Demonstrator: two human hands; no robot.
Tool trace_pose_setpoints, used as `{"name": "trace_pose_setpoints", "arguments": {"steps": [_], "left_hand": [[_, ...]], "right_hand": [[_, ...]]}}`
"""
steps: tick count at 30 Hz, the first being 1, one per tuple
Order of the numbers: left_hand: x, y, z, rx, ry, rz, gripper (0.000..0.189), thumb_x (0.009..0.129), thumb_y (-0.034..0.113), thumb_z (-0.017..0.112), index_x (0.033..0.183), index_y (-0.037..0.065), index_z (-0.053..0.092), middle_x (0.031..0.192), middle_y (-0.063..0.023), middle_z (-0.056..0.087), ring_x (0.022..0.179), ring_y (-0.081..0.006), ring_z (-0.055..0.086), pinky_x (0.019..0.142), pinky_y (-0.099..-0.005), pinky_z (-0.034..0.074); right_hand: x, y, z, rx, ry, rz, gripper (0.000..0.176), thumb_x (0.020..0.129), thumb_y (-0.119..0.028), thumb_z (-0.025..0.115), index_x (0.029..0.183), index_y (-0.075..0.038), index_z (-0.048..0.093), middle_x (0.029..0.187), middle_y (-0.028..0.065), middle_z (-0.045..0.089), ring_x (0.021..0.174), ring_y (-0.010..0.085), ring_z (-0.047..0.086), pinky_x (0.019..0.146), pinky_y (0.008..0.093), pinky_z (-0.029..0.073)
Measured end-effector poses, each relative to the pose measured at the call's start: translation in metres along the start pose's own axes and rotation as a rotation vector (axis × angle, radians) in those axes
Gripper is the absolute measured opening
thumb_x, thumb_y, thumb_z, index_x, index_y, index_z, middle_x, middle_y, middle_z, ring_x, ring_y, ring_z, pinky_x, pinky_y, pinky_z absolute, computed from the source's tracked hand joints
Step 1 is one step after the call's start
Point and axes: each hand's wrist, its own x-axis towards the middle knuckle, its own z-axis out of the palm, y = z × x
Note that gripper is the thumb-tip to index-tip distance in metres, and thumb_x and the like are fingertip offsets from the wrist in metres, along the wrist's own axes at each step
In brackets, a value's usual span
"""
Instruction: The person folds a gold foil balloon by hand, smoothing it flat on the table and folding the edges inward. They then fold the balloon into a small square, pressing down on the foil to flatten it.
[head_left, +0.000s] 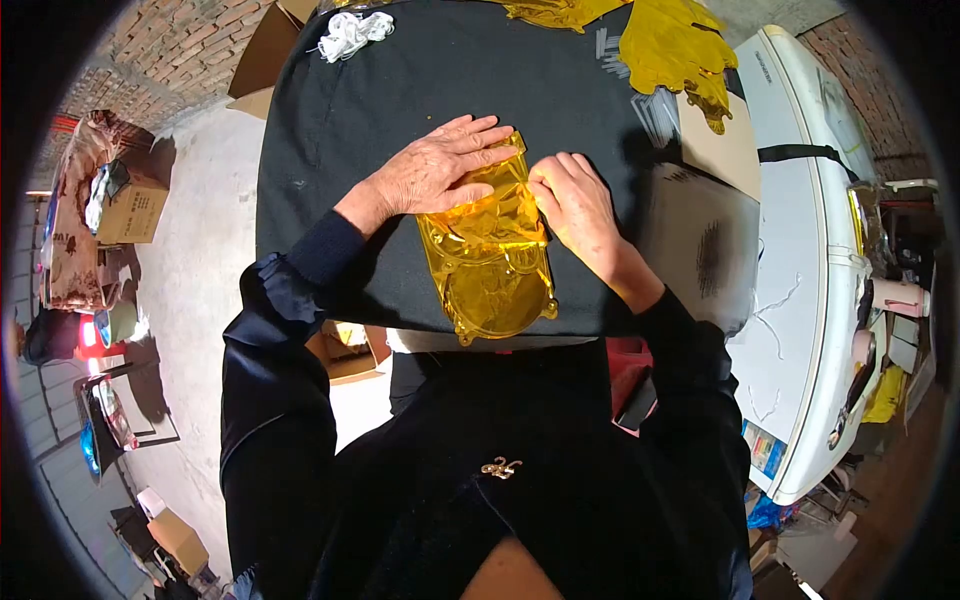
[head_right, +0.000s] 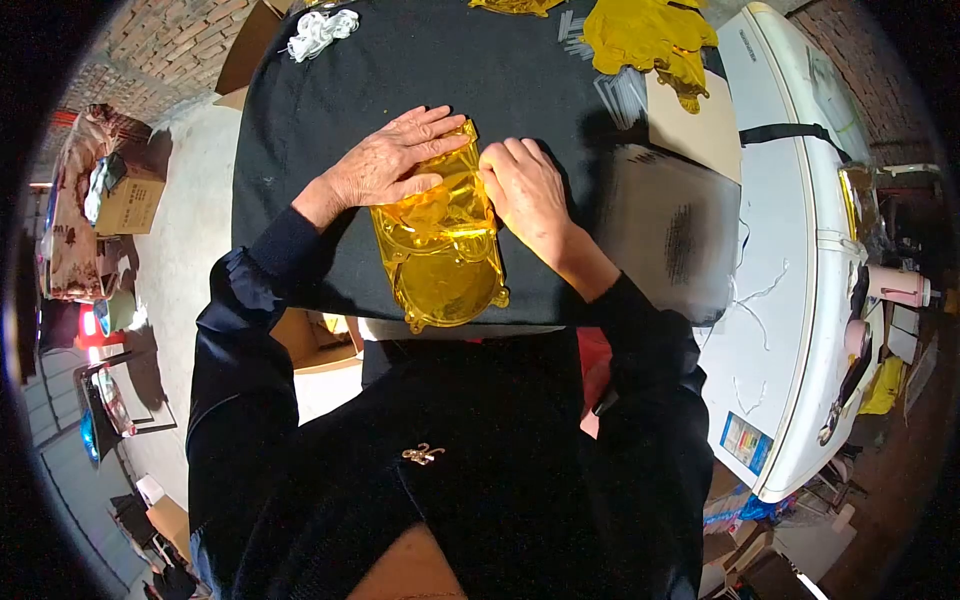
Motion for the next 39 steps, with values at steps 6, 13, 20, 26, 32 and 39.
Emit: {"name": "trace_pose_setpoints", "arguments": {"steps": [6, 13, 20, 26, 32, 39], "left_hand": [[0.000, 0.002, -0.003, -0.004, -0.010, -0.002, 0.067, 0.106, 0.057, 0.048, 0.160, 0.017, 0.043, 0.168, -0.0118, 0.037, 0.157, -0.0327, 0.030, 0.132, -0.0517, 0.019], [-0.002, 0.002, -0.005, -0.026, -0.015, 0.042, 0.064, 0.104, 0.050, 0.053, 0.158, 0.016, 0.046, 0.167, -0.0117, 0.038, 0.157, -0.0326, 0.030, 0.132, -0.0518, 0.019], [-0.004, 0.004, -0.008, -0.039, -0.055, 0.090, 0.069, 0.100, 0.049, 0.058, 0.159, 0.016, 0.045, 0.168, -0.0120, 0.037, 0.158, -0.0320, 0.029, 0.132, -0.0518, 0.017], [-0.011, 0.013, -0.007, -0.094, -0.078, 0.117, 0.070, 0.098, 0.047, 0.062, 0.159, 0.017, 0.045, 0.168, -0.0121, 0.038, 0.158, -0.0320, 0.029, 0.132, -0.0516, 0.017], [-0.014, 0.014, -0.004, -0.094, -0.071, 0.124, 0.071, 0.099, 0.051, 0.061, 0.159, 0.019, 0.044, 0.168, -0.0109, 0.038, 0.157, -0.0322, 0.030, 0.132, -0.0517, 0.018], [-0.014, 0.016, -0.003, -0.050, -0.018, 0.130, 0.074, 0.100, 0.059, 0.056, 0.162, 0.022, 0.040, 0.168, -0.0103, 0.036, 0.158, -0.0331, 0.028, 0.132, -0.0543, 0.017]], "right_hand": [[-0.038, -0.017, -0.037, 0.098, -0.127, -0.208, 0.025, 0.083, -0.001, 0.070, 0.108, -0.003, 0.067, 0.103, 0.0090, 0.063, 0.099, 0.0303, 0.060, 0.086, 0.0415, 0.049], [-0.065, -0.043, -0.067, 0.120, -0.346, -0.265, 0.073, 0.076, -0.032, 0.085, 0.136, 0.001, 0.060, 0.137, 0.0172, 0.058, 0.130, 0.0356, 0.055, 0.103, 0.0471, 0.044], [-0.076, -0.054, -0.051, 0.140, -0.453, -0.274, 0.105, 0.065, -0.026, 0.092, 0.157, -0.007, 0.045, 0.164, 0.0211, 0.038, 0.154, 0.0377, 0.035, 0.123, 0.0546, 0.029], [-0.062, -0.061, -0.041, 0.155, -0.472, -0.274, 0.086, 0.077, -0.021, 0.082, 0.154, -0.005, 0.047, 0.162, 0.0172, 0.042, 0.154, 0.0330, 0.036, 0.128, 0.0530, 0.024], [-0.064, -0.064, -0.028, 0.186, -0.352, -0.405, 0.058, 0.083, -0.004, 0.070, 0.140, 0.000, 0.062, 0.148, 0.0157, 0.059, 0.143, 0.0329, 0.052, 0.123, 0.0493, 0.038], [-0.072, -0.061, -0.018, 0.194, -0.373, -0.385, 0.048, 0.083, 0.000, 0.067, 0.130, 0.000, 0.068, 0.143, 0.0148, 0.063, 0.140, 0.0309, 0.055, 0.119, 0.0460, 0.043]]}}
